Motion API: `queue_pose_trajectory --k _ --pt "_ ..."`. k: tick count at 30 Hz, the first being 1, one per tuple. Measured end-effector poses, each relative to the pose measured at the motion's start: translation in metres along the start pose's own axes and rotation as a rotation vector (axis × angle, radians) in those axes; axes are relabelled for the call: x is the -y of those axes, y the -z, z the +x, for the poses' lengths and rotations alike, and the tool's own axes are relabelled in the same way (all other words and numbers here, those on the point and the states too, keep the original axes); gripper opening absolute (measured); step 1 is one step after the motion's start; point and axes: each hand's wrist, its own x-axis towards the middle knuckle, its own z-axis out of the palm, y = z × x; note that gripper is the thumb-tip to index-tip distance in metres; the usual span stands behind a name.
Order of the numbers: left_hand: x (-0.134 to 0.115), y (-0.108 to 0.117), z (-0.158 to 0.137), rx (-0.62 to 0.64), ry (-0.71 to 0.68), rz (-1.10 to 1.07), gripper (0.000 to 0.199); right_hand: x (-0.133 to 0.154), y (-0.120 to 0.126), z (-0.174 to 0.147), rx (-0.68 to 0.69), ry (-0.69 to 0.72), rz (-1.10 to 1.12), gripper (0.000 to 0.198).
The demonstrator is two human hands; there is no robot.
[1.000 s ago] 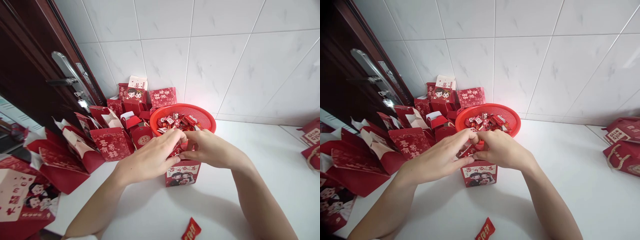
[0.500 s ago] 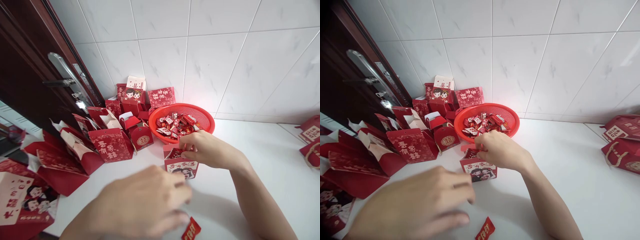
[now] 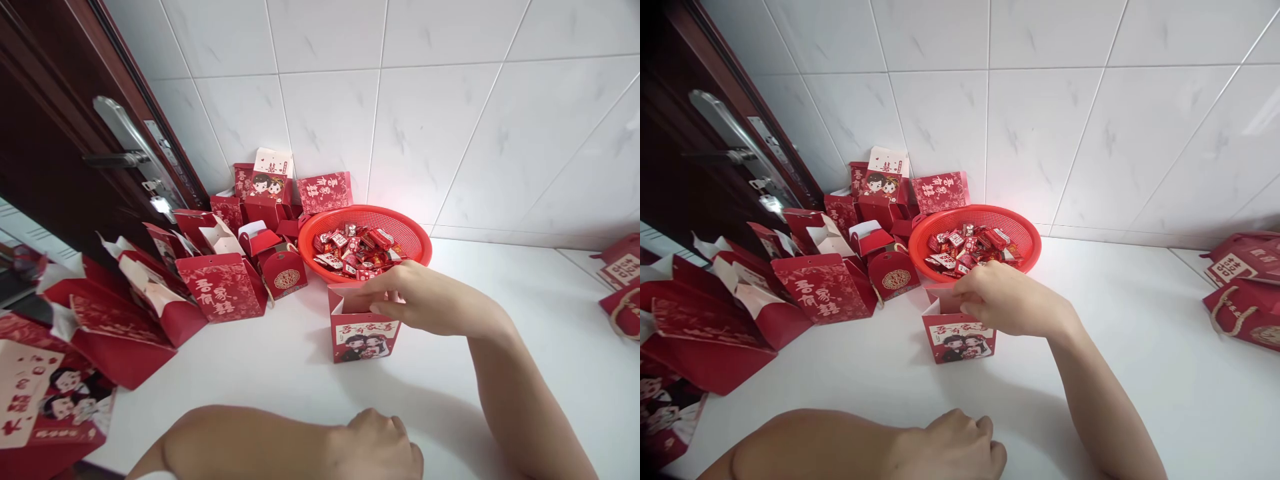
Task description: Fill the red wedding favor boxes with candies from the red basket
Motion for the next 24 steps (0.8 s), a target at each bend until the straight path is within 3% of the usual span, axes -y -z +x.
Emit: queue_pose_trajectory --k 4,6,8,15,18,24 --pt "0.005 0.009 -0.008 -0.033 -0.158 0.078 0.014 0.001 0.002 -0.003 0.026 -0.042 0.01 0.039" --pt "0.012 0.015 -0.021 -0.142 -0.223 0.09 0.014 0.0 0.001 -0.004 0.027 -0.074 -0.006 0.052" --pt "0.021 0.026 -0.04 -0.26 -0.202 0.079 0.014 -0.001 -0.001 -0.005 0.024 -0.078 -0.01 0.064" --pt "0.069 0.061 -0.11 -0.967 0.257 -0.322 0.007 -0.003 -0.005 -0.005 0.017 0.004 0.098 0.085" --pt "0.081 0.062 -0.111 -1.008 0.378 -0.407 0.014 -0.003 -0.004 -0.004 0.006 -0.021 0.071 0.088" --pt "0.078 0.061 -0.081 -0.91 0.259 -0.353 0.025 -0.003 -0.007 -0.005 -0.002 -0.012 0.021 0.089"
